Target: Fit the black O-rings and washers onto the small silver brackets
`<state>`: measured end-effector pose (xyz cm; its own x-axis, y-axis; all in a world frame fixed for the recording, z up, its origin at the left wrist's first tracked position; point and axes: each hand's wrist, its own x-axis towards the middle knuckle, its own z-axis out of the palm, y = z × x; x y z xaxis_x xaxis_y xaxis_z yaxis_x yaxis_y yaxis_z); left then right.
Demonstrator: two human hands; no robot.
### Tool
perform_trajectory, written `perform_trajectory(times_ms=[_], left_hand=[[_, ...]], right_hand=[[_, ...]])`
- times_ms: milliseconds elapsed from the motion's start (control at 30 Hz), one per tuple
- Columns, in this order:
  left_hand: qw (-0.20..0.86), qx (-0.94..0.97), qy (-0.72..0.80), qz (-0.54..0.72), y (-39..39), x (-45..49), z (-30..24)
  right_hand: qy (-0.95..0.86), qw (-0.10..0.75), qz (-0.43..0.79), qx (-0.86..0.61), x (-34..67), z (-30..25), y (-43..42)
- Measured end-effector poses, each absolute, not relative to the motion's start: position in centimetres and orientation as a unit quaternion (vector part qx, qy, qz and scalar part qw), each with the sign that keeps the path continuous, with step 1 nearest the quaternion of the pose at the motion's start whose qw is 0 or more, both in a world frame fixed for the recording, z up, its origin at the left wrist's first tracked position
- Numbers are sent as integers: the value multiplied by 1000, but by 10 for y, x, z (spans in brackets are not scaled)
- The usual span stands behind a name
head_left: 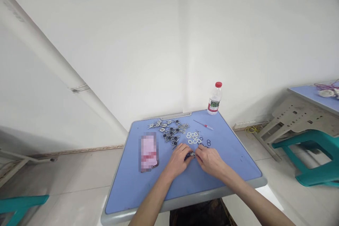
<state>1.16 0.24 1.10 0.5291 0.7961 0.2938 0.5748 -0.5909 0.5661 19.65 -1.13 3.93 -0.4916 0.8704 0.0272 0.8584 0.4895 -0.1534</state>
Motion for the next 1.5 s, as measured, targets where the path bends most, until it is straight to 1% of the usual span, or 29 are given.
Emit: perform_trajectory(times_ms=[133, 267, 333, 533, 600, 667, 833, 1067, 1300, 1500], left_hand=[[210, 850, 399, 272, 3, 12, 11], [216, 854, 392, 266, 1, 12, 14], [218, 853, 393, 265, 0, 11, 15], [225, 845, 401, 272, 2, 11, 14], [229, 842, 403, 275, 2, 11, 13], [236, 839, 404, 279, 3, 11, 13], [253, 825, 420, 282, 3, 9, 16], [261, 822, 431, 265, 5, 9, 20], [283, 811, 431, 276, 6, 9, 18], [279, 809, 434, 282, 8, 9, 15]], right_hand=[[-862, 17, 47, -505, 193, 42, -11], [-860, 22, 64, -505, 196, 43, -9], [-857, 51, 92, -504, 201, 43, -8], [-805, 193, 184, -530, 231, 51, 18], [-780, 224, 203, -548, 238, 53, 36], [-764, 236, 206, -563, 242, 50, 54], [-754, 242, 214, -572, 238, 32, 83], [-749, 247, 269, -553, 259, 27, 72], [-762, 217, 321, -519, 273, 35, 57], [-779, 177, 313, -514, 265, 27, 53]])
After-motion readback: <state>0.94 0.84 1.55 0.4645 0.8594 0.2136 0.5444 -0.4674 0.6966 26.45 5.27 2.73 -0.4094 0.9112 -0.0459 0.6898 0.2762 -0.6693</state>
